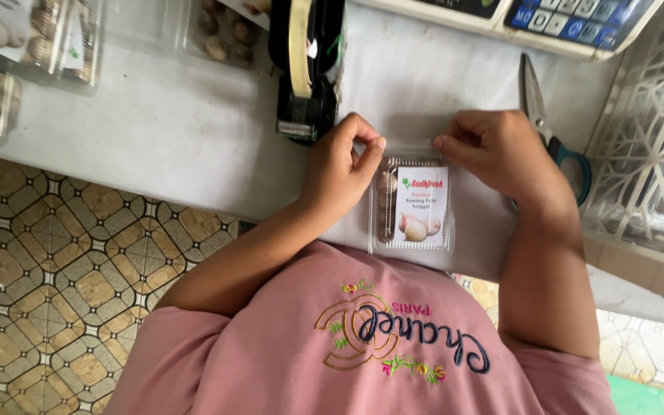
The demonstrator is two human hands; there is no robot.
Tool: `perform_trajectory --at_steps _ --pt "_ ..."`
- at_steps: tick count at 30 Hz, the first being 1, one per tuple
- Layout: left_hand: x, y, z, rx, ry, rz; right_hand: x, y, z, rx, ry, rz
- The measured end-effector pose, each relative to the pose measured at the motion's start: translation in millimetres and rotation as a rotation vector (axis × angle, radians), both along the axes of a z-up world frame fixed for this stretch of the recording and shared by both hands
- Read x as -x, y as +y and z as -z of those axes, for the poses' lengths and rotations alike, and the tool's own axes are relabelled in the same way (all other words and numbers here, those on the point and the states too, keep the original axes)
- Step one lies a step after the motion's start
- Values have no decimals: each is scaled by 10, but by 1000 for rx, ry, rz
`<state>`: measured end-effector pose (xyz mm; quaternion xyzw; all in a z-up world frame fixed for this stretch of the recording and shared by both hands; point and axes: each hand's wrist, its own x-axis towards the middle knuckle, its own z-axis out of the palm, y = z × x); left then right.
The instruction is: Sealing small plastic containers of garlic with tape and applying labels at a workstation.
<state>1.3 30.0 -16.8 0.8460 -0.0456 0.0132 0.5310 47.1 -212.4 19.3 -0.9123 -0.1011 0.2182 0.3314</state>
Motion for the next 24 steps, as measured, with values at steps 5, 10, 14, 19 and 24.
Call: perform_trajectory --at_steps 5,10,14,19,24 --pt "-5 -35 299 38 -33 -58 77 33 -60 117 -199 -78" --pt "-10 -56 323 28 -10 -105 67 61 20 173 -220 -58" --pt "-27 -49 364 8 -18 -104 63 83 45 206 -195 -3" --pt "-23 -44 384 15 -18 -79 80 66 -47 233 -143 48" --pt "-48 -57 399 -54 36 -93 112 98 -209 107 85 140"
